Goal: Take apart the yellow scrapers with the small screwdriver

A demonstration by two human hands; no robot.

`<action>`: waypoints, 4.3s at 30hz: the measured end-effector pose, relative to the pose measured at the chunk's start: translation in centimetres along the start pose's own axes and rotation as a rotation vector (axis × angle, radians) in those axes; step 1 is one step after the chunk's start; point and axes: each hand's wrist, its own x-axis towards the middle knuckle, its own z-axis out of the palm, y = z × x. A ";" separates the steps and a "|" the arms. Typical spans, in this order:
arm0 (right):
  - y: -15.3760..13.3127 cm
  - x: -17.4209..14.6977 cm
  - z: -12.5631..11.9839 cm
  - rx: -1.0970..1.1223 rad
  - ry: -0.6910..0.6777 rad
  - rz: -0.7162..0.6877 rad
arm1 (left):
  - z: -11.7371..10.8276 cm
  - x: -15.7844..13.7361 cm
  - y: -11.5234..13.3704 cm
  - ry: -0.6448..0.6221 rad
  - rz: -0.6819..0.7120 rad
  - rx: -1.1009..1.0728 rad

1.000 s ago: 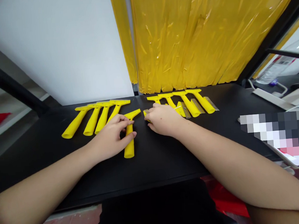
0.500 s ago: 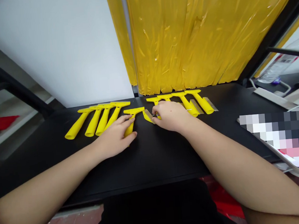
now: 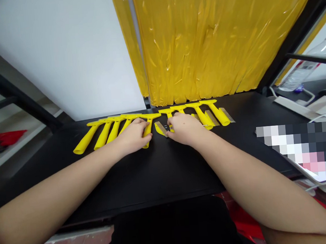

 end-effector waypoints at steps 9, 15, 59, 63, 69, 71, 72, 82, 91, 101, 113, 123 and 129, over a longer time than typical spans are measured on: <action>0.1 0.3 0.2 -0.016 -0.025 -0.005 | 0.0 1.4 1.5 0.027 -0.073 0.061; 0.3 0.4 0.5 -0.012 -0.019 -0.006 | 0.3 2.4 1.9 0.039 -0.070 0.076; 1.8 0.1 -0.2 0.100 0.187 -0.062 | -2.0 -0.5 -4.8 0.018 -0.350 0.432; 1.9 0.2 0.0 0.113 0.176 -0.068 | -2.2 -0.6 -5.0 0.000 -0.383 0.434; 2.2 0.3 0.3 0.119 0.183 -0.092 | -2.9 -0.8 -5.6 -0.043 -0.412 0.422; 2.3 0.3 0.4 0.121 0.180 -0.096 | -3.1 -0.8 -5.8 -0.054 -0.424 0.422; 2.4 0.3 0.4 0.123 0.178 -0.099 | -3.2 -0.8 -5.8 -0.059 -0.430 0.424; 2.6 0.5 0.7 0.130 0.164 -0.116 | -3.8 -0.9 -7.0 -0.111 -0.504 0.432; 2.3 0.2 0.3 0.123 0.169 -0.080 | -3.9 -0.9 -7.7 -0.115 -0.534 0.412; 2.4 0.3 0.1 0.209 0.337 -0.082 | -5.0 -1.5 -6.7 0.125 -0.465 0.315; 1.8 -0.6 -1.5 0.779 0.817 -0.110 | -4.7 -3.8 -3.3 -0.077 0.444 -0.226; 0.9 -1.3 -0.9 1.156 0.268 -0.350 | -4.3 -5.4 -0.4 -0.377 0.449 -0.121; 0.9 -1.1 -0.5 1.118 0.104 -0.437 | -3.6 -4.9 -0.4 -0.389 0.442 -0.123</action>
